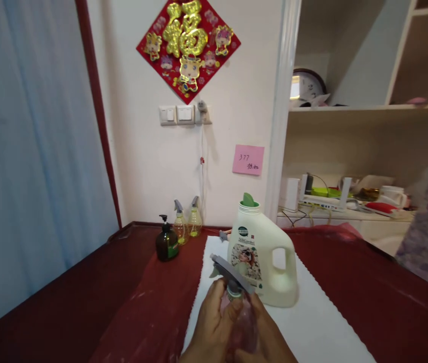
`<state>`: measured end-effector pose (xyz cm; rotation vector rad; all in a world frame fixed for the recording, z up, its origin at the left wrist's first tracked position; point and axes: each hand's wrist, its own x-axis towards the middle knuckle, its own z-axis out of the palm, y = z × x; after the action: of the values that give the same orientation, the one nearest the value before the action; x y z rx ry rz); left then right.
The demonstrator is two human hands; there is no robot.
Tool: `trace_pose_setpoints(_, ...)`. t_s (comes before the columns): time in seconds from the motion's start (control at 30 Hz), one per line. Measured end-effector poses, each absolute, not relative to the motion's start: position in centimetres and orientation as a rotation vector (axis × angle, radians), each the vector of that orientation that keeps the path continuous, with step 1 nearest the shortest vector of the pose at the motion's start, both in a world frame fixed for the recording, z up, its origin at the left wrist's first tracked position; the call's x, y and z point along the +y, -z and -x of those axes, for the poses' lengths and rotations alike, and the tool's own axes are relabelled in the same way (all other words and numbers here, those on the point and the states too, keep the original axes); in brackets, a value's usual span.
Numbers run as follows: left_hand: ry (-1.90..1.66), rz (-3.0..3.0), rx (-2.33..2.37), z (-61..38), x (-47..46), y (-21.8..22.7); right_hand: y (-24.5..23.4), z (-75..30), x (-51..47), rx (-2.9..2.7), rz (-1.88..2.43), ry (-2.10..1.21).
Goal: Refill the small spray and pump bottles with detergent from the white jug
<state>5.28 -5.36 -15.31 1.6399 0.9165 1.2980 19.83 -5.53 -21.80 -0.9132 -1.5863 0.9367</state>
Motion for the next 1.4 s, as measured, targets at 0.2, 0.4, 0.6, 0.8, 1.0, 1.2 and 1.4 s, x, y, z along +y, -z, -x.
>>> trace_pose_setpoints(0.2, -1.197, -1.748, 0.853, -4.9, -5.1, 14.8, 22.1, -19.3, -5.3, -1.499, 0.831, -1.022)
trace_pose_setpoints(0.4, -1.123, -1.845, 0.92, -4.2, -5.1, 14.1, 21.5, -19.1, -5.7, -1.455, 0.841, -1.043)
trace_pose_setpoints(0.6, -1.088, -1.738, 0.906, -3.1, -6.2, 13.9, 21.5, -19.1, -5.9, -1.468, 0.855, -1.05)
trace_pose_setpoints(0.8, -1.044, -1.706, 0.829, -2.4, -6.5, 14.2, 22.4, -18.7, -5.6, -1.489, 0.843, -1.111)
trace_pose_setpoints(1.0, -1.09, -1.689, 0.837, -1.2, -5.5, 13.9, 24.0, -19.3, -5.1, -1.533, 0.841, -1.109)
trace_pose_setpoints(1.2, -1.262, -1.624, 0.902, 1.5, -1.2, 14.0, 23.7, -19.8, -5.7, -1.638, 1.151, -1.0)
trace_pose_setpoints(1.4, -1.38, -1.644, 1.145, 3.8, 5.3, 14.6, 25.9, -20.2, -4.7, -2.019, 1.252, -0.81)
